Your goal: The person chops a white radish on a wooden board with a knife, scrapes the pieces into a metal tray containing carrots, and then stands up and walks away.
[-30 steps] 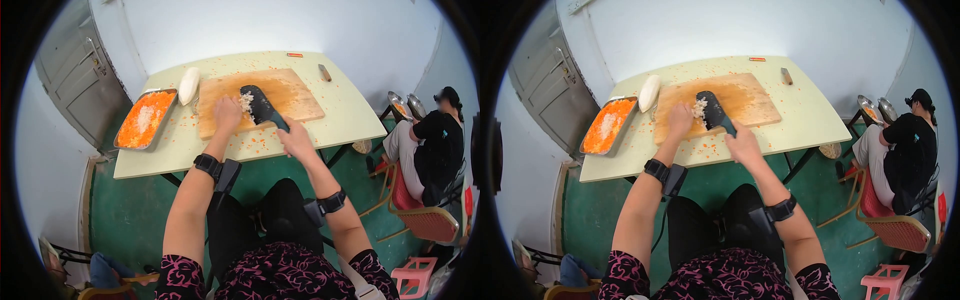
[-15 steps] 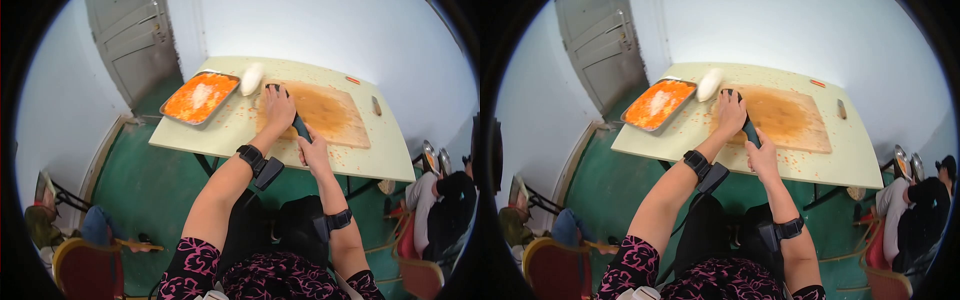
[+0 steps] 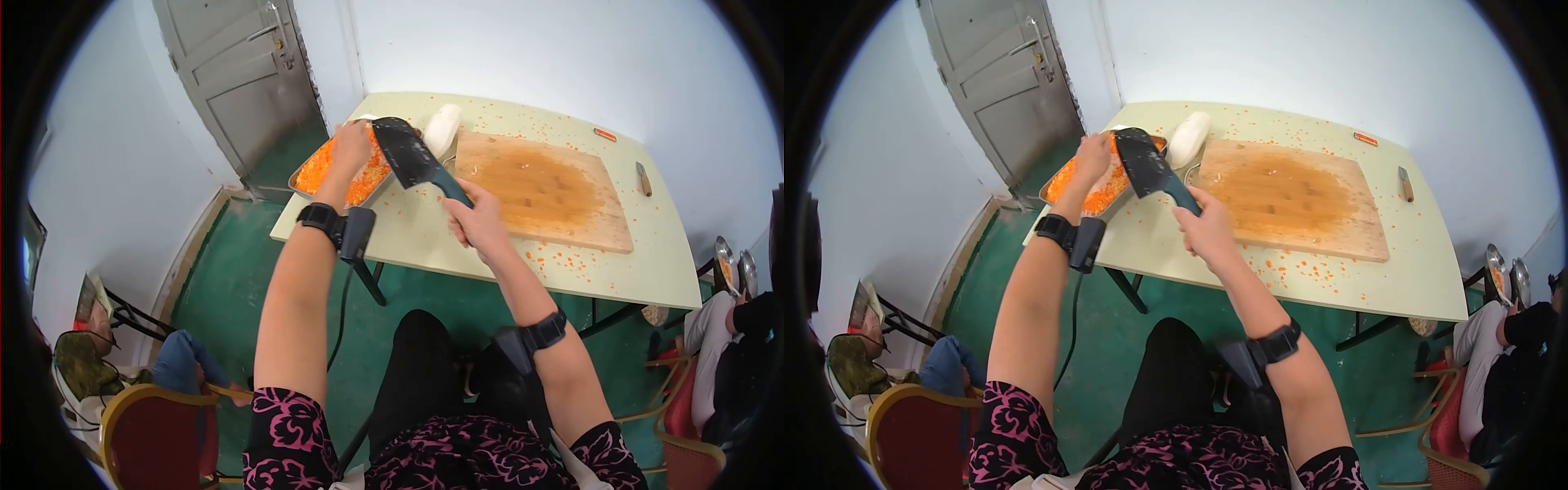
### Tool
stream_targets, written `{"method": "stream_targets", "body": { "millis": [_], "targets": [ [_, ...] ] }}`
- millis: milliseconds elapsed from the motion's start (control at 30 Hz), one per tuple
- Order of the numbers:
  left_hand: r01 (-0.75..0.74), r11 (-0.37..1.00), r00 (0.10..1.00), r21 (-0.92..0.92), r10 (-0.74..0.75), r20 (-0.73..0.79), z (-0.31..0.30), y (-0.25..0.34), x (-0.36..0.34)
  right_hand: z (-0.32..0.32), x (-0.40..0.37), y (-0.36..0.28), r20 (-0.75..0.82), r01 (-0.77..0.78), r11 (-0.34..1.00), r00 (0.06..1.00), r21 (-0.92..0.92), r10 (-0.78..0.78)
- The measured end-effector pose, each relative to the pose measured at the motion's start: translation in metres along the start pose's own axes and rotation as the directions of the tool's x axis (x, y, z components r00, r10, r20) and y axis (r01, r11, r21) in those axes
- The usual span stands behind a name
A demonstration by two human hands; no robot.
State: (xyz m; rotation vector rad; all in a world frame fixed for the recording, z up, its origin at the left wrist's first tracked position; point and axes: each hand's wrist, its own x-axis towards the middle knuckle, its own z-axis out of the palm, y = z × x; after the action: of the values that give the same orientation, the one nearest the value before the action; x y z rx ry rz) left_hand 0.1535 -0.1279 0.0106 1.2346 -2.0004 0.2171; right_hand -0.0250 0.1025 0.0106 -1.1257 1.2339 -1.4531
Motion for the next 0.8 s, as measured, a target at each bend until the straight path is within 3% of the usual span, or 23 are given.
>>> {"method": "stream_targets", "body": {
  "millis": [100, 133, 200, 233, 333, 467, 500, 567, 600, 633, 667, 700, 767, 800],
  "targets": [
    [0.286, 0.953, 0.952, -0.102, -0.271, 0.144, -0.030, -0.013, 0.015, -0.037, -0.014, 0.003, -0.112, 0.001, 0.999, 0.994, -0.034, -0.005],
    [0.336, 0.917, 0.936, -0.217, -0.300, 0.182, -0.038, -0.020, 0.022, -0.054, -0.021, -0.001, -0.131, 0.016, 0.999, 0.991, -0.035, -0.021],
    [0.438, 0.790, 0.896, -0.428, -0.348, 0.275, -0.047, -0.030, 0.032, -0.099, -0.032, 0.000, -0.318, -0.016, 0.998, 0.948, -0.061, -0.004],
    [0.390, 0.839, 0.920, -0.378, -0.338, 0.199, -0.051, -0.021, 0.026, -0.118, -0.034, 0.003, -0.346, -0.005, 0.998, 0.938, -0.063, -0.017],
    [0.237, 0.966, 0.910, -0.101, -0.184, 0.372, -0.016, -0.061, 0.026, -0.159, -0.049, 0.015, -0.476, -0.011, 0.996, 0.879, -0.090, -0.033],
    [0.446, 0.778, 0.894, -0.442, -0.370, 0.251, -0.050, -0.012, 0.018, -0.196, -0.061, 0.023, -0.572, -0.075, 0.983, 0.820, -0.169, -0.035],
    [0.361, 0.860, 0.932, -0.361, -0.315, 0.179, -0.044, -0.014, 0.015, -0.203, -0.061, 0.025, -0.573, -0.085, 0.982, 0.819, -0.171, -0.029],
    [0.182, 0.969, 0.983, -0.165, -0.178, 0.038, -0.021, -0.031, 0.020, -0.213, -0.063, 0.022, -0.550, -0.120, 0.972, 0.835, -0.201, -0.011],
    [0.065, 0.996, 0.996, -0.054, -0.061, 0.070, -0.019, -0.031, 0.019, -0.218, -0.059, 0.019, -0.525, -0.131, 0.966, 0.851, -0.221, -0.005],
    [0.064, 0.996, 0.975, -0.064, -0.048, 0.219, -0.019, -0.034, 0.022, -0.228, -0.056, 0.021, -0.472, -0.115, 0.938, 0.880, -0.328, -0.057],
    [0.090, 0.995, 0.965, 0.036, -0.096, 0.244, -0.034, -0.015, 0.016, -0.235, -0.054, 0.020, -0.449, -0.127, 0.898, 0.890, -0.421, -0.085],
    [0.112, 0.994, 0.979, 0.006, -0.112, 0.168, -0.024, -0.020, 0.019, -0.239, -0.055, 0.016, -0.434, -0.166, 0.845, 0.897, -0.508, -0.085],
    [0.188, 0.982, 0.967, 0.017, -0.188, 0.170, -0.039, 0.002, 0.018, -0.249, -0.054, 0.015, -0.375, -0.192, 0.772, 0.925, -0.606, -0.064],
    [0.147, 0.988, 0.987, 0.046, -0.150, 0.061, -0.025, -0.007, 0.019, -0.254, -0.054, 0.008, -0.344, -0.234, 0.648, 0.938, -0.725, -0.046]
  ]
}}
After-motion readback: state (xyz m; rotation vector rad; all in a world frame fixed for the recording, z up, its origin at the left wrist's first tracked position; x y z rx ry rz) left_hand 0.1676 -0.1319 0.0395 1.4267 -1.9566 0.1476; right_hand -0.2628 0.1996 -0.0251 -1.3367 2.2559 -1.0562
